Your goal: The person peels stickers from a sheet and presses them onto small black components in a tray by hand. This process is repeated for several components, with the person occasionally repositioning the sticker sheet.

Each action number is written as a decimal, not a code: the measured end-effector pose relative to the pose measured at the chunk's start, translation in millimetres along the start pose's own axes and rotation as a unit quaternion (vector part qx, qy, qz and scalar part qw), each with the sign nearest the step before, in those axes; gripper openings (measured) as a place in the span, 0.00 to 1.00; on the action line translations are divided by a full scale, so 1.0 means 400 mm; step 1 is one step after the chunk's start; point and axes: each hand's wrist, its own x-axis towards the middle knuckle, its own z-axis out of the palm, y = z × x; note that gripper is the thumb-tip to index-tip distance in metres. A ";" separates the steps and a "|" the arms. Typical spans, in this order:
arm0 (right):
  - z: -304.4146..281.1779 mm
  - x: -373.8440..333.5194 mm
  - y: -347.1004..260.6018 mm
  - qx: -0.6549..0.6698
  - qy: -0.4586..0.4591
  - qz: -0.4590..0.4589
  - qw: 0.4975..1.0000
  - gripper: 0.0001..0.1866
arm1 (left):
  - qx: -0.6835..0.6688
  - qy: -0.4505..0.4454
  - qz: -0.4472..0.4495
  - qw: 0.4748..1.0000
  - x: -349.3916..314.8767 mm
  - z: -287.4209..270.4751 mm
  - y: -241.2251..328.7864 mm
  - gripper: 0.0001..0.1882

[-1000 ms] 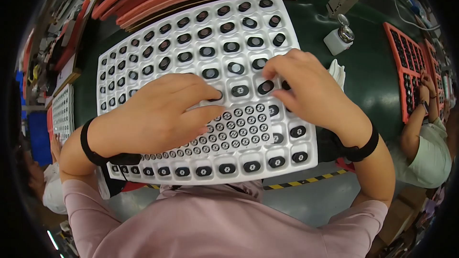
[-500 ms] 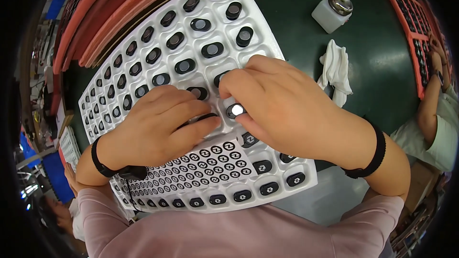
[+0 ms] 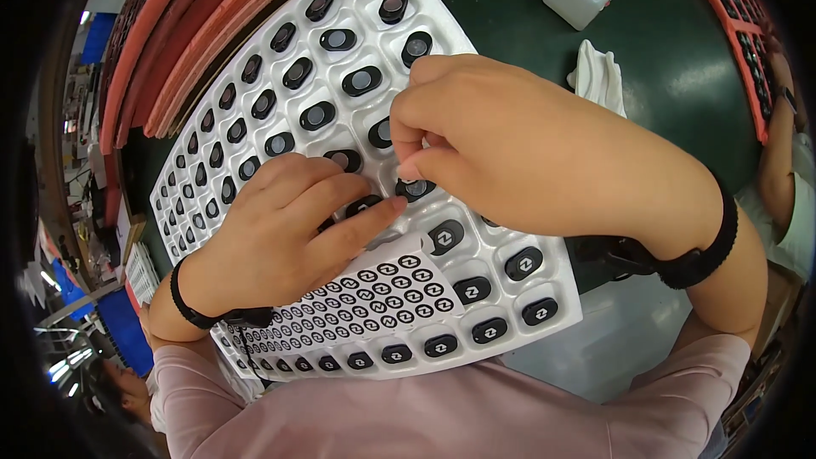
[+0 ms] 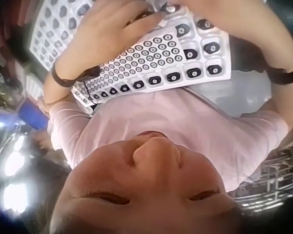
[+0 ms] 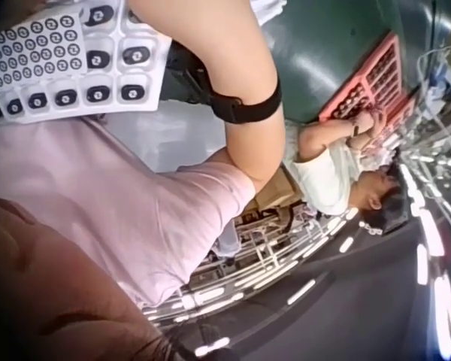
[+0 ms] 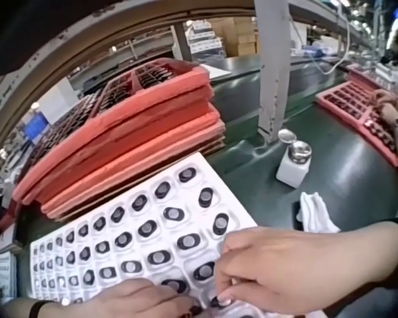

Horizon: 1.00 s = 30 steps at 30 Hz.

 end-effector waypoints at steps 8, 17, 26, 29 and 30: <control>0.018 0.012 0.018 -0.056 -0.013 -0.011 0.998 0.04 | 0.004 -0.009 -0.021 1.000 0.005 -0.004 0.014 0.21; 0.035 0.000 0.030 -0.066 0.005 -0.028 0.997 0.04 | 0.011 -0.033 -0.029 0.999 0.011 -0.012 0.019 0.20; 0.041 -0.001 0.032 -0.069 0.021 -0.033 0.997 0.04 | 0.010 -0.026 -0.027 0.999 0.013 -0.011 0.018 0.20; 0.040 -0.005 0.033 -0.070 0.024 -0.031 0.997 0.04 | 0.009 -0.030 -0.026 0.999 0.018 -0.011 0.020 0.20; 0.041 -0.003 0.032 -0.073 0.024 -0.033 0.996 0.04 | 0.009 -0.029 -0.027 0.999 0.016 -0.011 0.020 0.20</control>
